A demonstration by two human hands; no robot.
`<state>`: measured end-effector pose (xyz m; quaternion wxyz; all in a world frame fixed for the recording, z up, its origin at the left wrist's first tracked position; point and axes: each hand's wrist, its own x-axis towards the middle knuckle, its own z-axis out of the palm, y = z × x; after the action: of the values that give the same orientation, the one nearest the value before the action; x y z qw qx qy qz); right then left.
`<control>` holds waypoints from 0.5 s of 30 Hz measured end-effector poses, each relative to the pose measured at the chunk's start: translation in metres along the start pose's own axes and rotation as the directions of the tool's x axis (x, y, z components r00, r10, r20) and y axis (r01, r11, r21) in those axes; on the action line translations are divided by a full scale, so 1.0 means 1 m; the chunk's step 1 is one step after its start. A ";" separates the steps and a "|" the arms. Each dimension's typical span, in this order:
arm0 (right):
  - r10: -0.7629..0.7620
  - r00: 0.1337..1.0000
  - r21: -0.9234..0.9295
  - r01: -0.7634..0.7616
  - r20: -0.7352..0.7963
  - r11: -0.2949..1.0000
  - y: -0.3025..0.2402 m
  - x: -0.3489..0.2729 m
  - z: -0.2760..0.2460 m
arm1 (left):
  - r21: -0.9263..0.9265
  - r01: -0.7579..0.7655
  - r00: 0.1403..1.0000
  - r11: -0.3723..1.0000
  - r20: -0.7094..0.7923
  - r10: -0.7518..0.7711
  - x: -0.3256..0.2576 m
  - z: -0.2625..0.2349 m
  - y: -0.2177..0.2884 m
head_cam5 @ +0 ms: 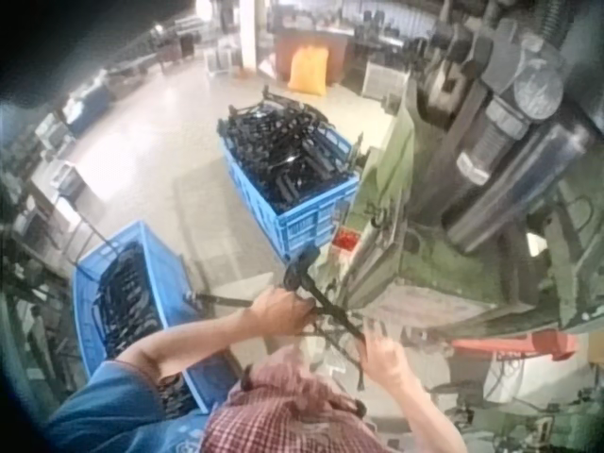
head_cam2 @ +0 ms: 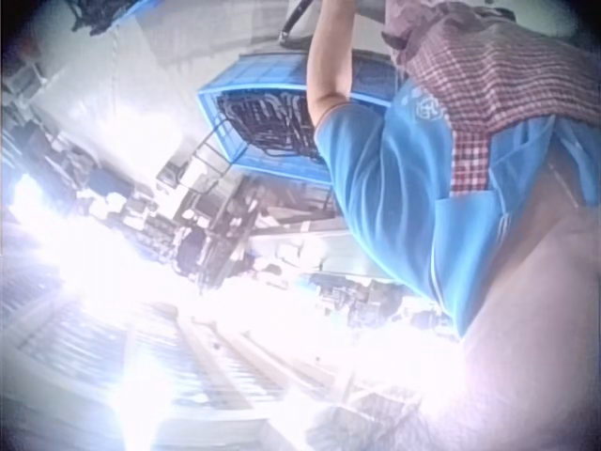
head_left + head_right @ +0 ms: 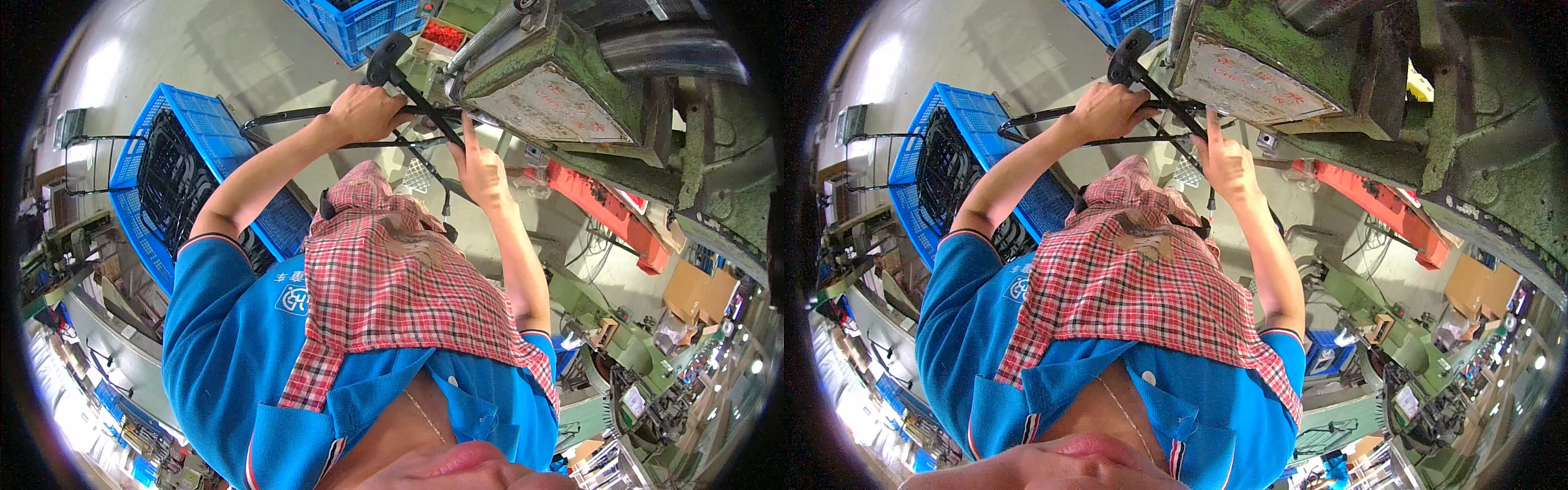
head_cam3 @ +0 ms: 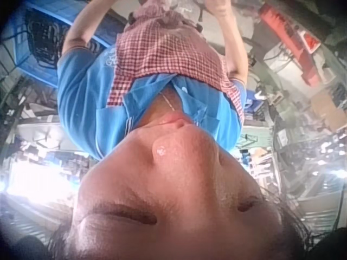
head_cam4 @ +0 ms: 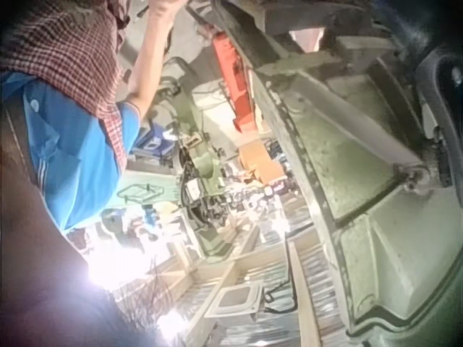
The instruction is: The person repeatedly picks up black plastic frames from a blue crate, places them into a green press machine, and operates the press to attach small red components. The person then removes the finished frames and places them into a separate blue crate.
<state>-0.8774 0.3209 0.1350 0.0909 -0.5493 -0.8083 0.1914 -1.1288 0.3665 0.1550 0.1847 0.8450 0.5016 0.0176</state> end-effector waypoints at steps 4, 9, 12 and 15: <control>-0.013 0.999 0.051 0.014 -0.030 0.999 0.002 -0.003 0.008 | -0.033 -0.010 1.000 0.999 0.007 0.010 -0.001 0.010 0.002; -0.042 0.998 0.019 0.042 -0.041 0.999 0.001 -0.001 0.005 | -0.009 -0.004 1.000 1.000 -0.028 0.003 -0.007 0.007 0.000; -0.011 1.000 0.041 0.011 -0.003 0.999 0.002 0.005 0.004 | 0.007 0.007 1.000 1.000 -0.026 -0.007 -0.001 0.007 -0.003; 0.000 1.000 0.072 0.000 0.001 0.997 0.004 0.007 0.009 | -0.006 0.008 1.000 1.000 -0.023 -0.008 0.002 0.009 -0.004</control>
<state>-0.8798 0.3265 0.1247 0.1102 -0.5455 -0.8010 0.2206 -1.1295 0.3674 0.1452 0.1816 0.8421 0.5070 0.0282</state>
